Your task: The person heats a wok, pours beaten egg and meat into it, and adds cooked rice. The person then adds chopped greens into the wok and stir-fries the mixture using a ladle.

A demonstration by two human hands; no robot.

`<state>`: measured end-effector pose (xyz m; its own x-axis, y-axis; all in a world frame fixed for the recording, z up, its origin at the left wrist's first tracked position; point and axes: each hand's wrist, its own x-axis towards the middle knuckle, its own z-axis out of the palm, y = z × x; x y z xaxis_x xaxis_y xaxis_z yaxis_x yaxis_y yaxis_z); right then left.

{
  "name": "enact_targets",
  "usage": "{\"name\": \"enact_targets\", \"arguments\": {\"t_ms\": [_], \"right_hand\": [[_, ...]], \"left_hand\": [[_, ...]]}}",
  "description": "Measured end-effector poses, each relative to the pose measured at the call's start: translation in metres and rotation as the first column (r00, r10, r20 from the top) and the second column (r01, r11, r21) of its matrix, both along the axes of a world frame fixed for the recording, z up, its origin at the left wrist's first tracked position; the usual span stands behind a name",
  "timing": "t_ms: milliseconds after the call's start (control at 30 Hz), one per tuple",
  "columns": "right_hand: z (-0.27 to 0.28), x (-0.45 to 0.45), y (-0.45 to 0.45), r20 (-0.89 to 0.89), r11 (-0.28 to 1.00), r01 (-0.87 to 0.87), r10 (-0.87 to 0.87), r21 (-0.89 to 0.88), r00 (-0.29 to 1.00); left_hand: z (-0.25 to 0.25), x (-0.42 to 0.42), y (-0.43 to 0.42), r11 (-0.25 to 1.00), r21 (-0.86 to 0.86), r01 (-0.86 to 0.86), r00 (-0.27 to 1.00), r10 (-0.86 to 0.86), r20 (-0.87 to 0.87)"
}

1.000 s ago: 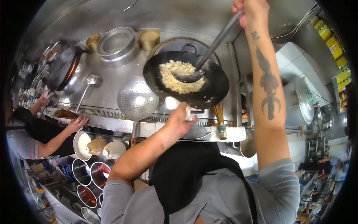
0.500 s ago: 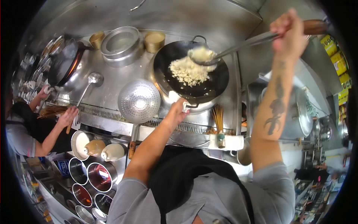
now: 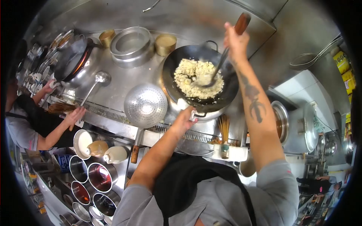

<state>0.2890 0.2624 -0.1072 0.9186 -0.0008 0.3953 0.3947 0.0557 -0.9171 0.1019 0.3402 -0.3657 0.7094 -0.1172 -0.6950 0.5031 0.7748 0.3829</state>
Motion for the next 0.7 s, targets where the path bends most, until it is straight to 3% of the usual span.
{"name": "enact_targets", "arguments": {"t_ms": [33, 67, 133, 200, 233, 333, 367, 467, 567, 600, 667, 700], "right_hand": [[0.010, 0.003, -0.002, 0.051, 0.997, 0.074, -0.073, -0.009, 0.996], [0.015, -0.002, -0.007, 0.174, 0.998, 0.006, -0.015, 0.055, 0.985], [0.008, -0.011, -0.009, 0.235, 0.960, -0.098, 0.035, 0.261, 0.971], [-0.035, -0.004, 0.000, 0.185, 0.964, -0.221, 0.193, 0.145, 0.964], [-0.036, -0.004, 0.008, 0.044, 0.940, -0.301, 0.298, 0.160, 0.953], [0.017, -0.021, -0.001, -0.067, 0.944, -0.329, 0.330, 0.027, 0.941], [0.032, -0.044, -0.008, -0.062, 0.947, -0.319, 0.321, 0.035, 0.945], [-0.008, -0.049, -0.024, -0.042, 0.980, -0.179, 0.183, 0.084, 0.982], [0.004, -0.018, -0.054, -0.039, 0.985, -0.169, 0.170, 0.035, 0.985], [0.018, -0.014, -0.066, -0.034, 0.990, -0.142, 0.142, 0.008, 0.989], [0.057, -0.025, -0.091, 0.036, 0.990, 0.067, -0.072, 0.125, 0.997], [0.073, -0.049, -0.090, 0.091, 0.971, 0.027, -0.050, 0.239, 0.995]], "left_hand": [[0.001, -0.002, -0.002, 1.000, 0.001, -0.005, 1.000, 0.005, -0.007], [0.002, 0.001, -0.003, 1.000, -0.002, -0.014, 1.000, 0.014, -0.004], [0.008, 0.002, -0.002, 1.000, 0.017, -0.008, 1.000, 0.008, -0.007], [0.004, -0.003, -0.004, 1.000, 0.020, 0.004, 1.000, -0.003, -0.030], [0.001, -0.001, -0.004, 1.000, 0.017, 0.010, 0.999, -0.009, -0.037], [0.004, 0.004, 0.000, 1.000, 0.006, 0.022, 0.999, -0.022, -0.041], [0.004, 0.007, 0.002, 0.999, 0.007, 0.034, 0.999, -0.034, -0.034], [-0.022, 0.011, 0.002, 0.995, -0.037, 0.090, 0.996, -0.090, 0.008], [0.039, -0.047, -0.025, 0.991, -0.035, -0.128, 0.992, 0.129, 0.012], [0.047, -0.071, -0.029, 0.993, -0.101, -0.068, 0.997, 0.072, 0.038], [0.096, -0.114, -0.028, 0.995, -0.049, 0.082, 0.994, -0.078, 0.079], [0.099, -0.115, -0.027, 0.997, -0.063, 0.044, 0.997, -0.040, 0.072]]}}
